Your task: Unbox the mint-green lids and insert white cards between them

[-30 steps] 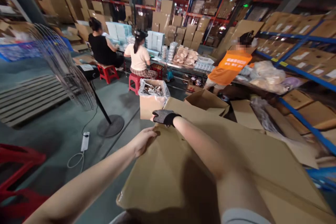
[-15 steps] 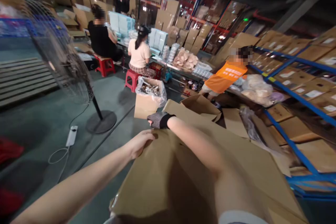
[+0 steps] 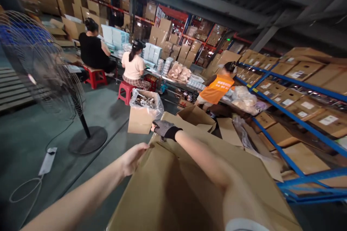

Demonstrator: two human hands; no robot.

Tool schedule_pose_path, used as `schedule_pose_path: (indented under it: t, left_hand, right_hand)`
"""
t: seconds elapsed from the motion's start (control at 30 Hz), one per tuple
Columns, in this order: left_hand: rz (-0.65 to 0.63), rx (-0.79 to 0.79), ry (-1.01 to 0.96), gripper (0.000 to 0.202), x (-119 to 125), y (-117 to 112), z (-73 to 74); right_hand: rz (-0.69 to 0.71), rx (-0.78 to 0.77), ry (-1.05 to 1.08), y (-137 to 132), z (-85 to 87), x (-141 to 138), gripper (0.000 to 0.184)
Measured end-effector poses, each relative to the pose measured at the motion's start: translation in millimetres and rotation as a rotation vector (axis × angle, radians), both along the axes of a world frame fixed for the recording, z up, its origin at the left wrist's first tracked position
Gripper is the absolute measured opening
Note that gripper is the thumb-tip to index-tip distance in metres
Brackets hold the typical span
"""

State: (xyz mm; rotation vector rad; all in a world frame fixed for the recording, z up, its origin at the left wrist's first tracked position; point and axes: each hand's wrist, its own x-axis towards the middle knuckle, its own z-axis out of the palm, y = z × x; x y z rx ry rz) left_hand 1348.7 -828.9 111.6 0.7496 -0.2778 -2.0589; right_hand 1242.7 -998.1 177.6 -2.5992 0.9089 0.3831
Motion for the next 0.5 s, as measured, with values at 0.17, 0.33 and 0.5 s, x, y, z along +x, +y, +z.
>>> schedule_pose_path:
  t: [0.17,0.33,0.5]
  left_hand:
    - [-0.202,-0.041,0.201,0.045,18.4,-19.5,-4.2]
    - [-0.128,-0.120,0.242,0.047,14.7,-31.6,-7.8]
    - [-0.150,0.050,0.078,0.044,3.1,-19.4,-1.9]
  right_hand:
    - [-0.229,-0.097,-0.229,-15.8,1.5,-22.0,0.025]
    - [-0.292,0.093,-0.229,-10.8,-10.1,-24.1,0.024]
    - [-0.239,0.226,-0.192,-16.2,-15.9,-6.6,0.024]
